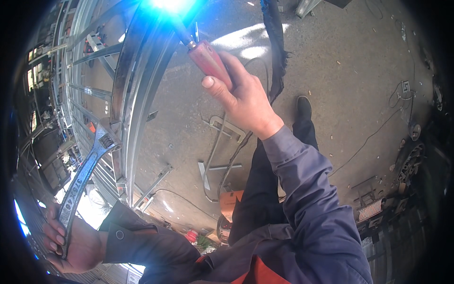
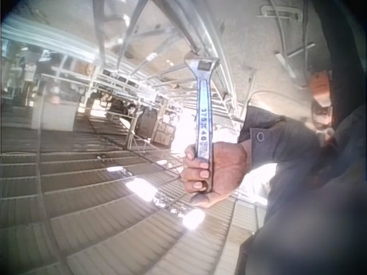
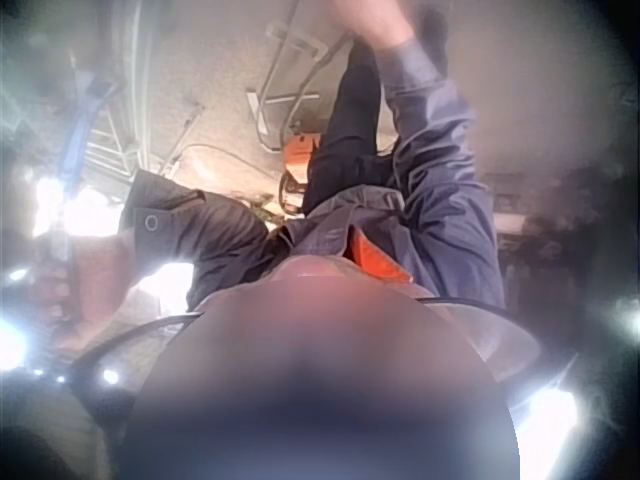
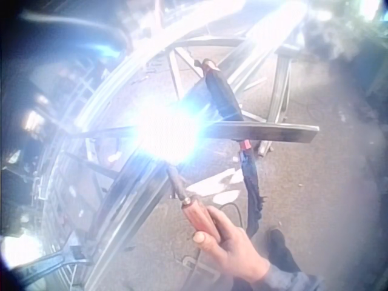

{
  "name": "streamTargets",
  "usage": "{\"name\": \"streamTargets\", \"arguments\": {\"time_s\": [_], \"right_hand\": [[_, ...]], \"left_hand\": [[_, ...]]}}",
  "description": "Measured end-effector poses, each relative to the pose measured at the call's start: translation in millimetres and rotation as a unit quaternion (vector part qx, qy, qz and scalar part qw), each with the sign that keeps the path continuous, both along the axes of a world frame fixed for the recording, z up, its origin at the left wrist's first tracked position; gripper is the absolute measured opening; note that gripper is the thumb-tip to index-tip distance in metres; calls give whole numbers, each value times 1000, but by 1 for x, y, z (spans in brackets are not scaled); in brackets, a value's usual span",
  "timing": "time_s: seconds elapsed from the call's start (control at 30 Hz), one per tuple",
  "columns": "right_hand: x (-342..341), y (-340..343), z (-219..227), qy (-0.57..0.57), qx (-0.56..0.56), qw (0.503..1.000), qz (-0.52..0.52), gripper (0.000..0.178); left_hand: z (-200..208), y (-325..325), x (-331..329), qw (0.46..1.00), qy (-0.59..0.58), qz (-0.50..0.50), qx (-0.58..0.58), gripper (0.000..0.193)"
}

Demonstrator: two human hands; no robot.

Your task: The person positions metal bars on a curved frame and uses a welding torch to tack and weld the joints. They adjust the pieces with a wrench and continue welding along the seams of the metal structure.

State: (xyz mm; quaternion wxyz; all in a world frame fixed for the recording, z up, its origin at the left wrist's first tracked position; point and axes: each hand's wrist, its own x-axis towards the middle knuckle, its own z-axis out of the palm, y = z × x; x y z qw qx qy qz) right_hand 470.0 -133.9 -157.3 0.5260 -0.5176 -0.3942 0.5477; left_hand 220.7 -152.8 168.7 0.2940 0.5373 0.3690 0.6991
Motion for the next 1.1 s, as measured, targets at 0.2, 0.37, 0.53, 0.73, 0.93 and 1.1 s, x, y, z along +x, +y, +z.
{"name": "streamTargets", "arguments": {"time_s": [0.2,0.37,0.53,0.73,0.93,1.1], "right_hand": [[0,0,1,-9,5,1000,-3,71],[0,-2,0,1,-3,1000,-1,72],[-2,-2,-1,9,-12,1000,3,73],[2,-1,-1,-78,23,997,-20,73],[2,1,-1,-112,30,993,-30,74],[3,0,0,-98,27,994,-27,73]], "left_hand": [[1,0,-3,1000,-2,-7,1,21],[4,-3,-11,1000,19,12,4,22],[7,-3,-17,999,28,-28,-23,23],[4,-4,-10,999,31,19,-2,22],[5,-1,-10,1000,25,-9,-7,22],[6,-4,-13,999,32,-3,-14,21]]}}
